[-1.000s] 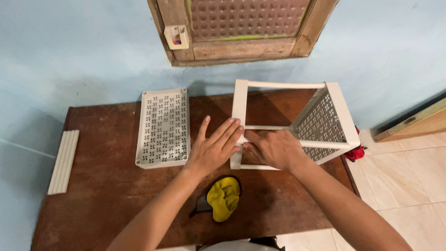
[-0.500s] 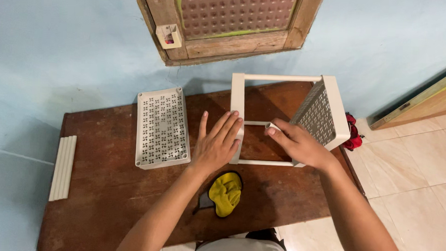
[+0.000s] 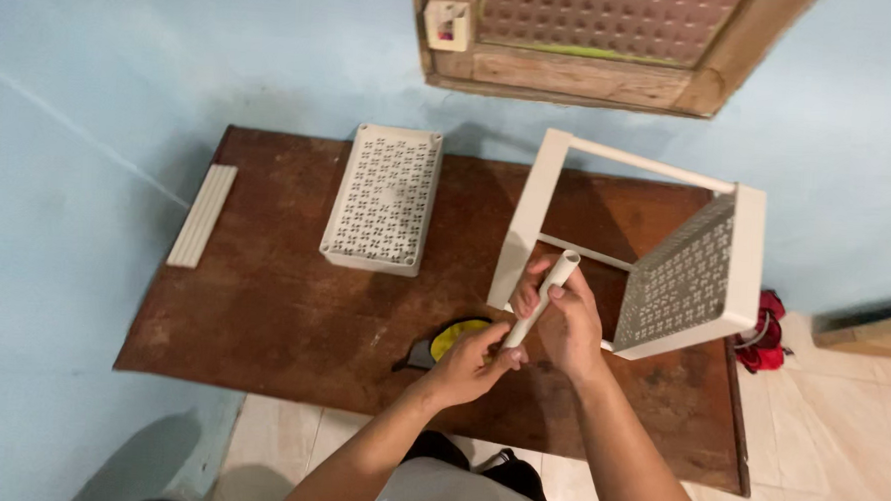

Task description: The person disassembles a white plastic shelving unit on a wooden table, removing rods and trays one by one and stacking them. The person then wipes one rod with a cloth.

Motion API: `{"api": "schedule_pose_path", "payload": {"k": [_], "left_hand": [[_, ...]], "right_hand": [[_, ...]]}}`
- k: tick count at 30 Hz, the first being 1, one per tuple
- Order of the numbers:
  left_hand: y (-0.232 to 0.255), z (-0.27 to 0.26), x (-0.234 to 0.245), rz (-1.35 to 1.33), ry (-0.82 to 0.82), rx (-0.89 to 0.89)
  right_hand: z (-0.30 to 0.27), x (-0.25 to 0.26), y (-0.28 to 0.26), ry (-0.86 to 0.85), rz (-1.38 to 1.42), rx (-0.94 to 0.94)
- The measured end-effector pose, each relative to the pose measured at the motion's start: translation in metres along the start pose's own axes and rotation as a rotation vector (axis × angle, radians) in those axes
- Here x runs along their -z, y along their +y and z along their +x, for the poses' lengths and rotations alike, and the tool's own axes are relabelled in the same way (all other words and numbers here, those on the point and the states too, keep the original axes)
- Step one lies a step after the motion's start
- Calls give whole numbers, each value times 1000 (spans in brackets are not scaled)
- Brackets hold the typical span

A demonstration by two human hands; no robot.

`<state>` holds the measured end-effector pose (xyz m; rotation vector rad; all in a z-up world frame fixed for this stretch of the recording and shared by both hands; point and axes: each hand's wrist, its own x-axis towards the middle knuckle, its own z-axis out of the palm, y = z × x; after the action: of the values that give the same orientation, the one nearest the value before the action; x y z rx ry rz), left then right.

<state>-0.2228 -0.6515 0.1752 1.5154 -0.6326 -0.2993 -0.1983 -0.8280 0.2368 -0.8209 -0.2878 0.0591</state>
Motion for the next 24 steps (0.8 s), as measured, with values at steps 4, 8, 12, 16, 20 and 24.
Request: {"api": "schedule_pose_path", "payload": {"k": [4,8,12,16,20,24], "left_hand": [[-8,-22,17,268,411,76],[-9,-48,52,341,582,58],[-12,-70,93,224,680,305],[-25,-92,152,403,725,62],[-42,-118,232,447,715,125],[-64,-141,322,521,661,176]], "right_hand": [[6,-13,37,39,-630,-39],[8,-36,97,73,-716,-199],[26,-54,149,-16,-825,-125],[57,-76,210,-115,-892,-156],[98,-104,291,-104,-687,-263],[148,-128,371,-38,-629,-427]]}}
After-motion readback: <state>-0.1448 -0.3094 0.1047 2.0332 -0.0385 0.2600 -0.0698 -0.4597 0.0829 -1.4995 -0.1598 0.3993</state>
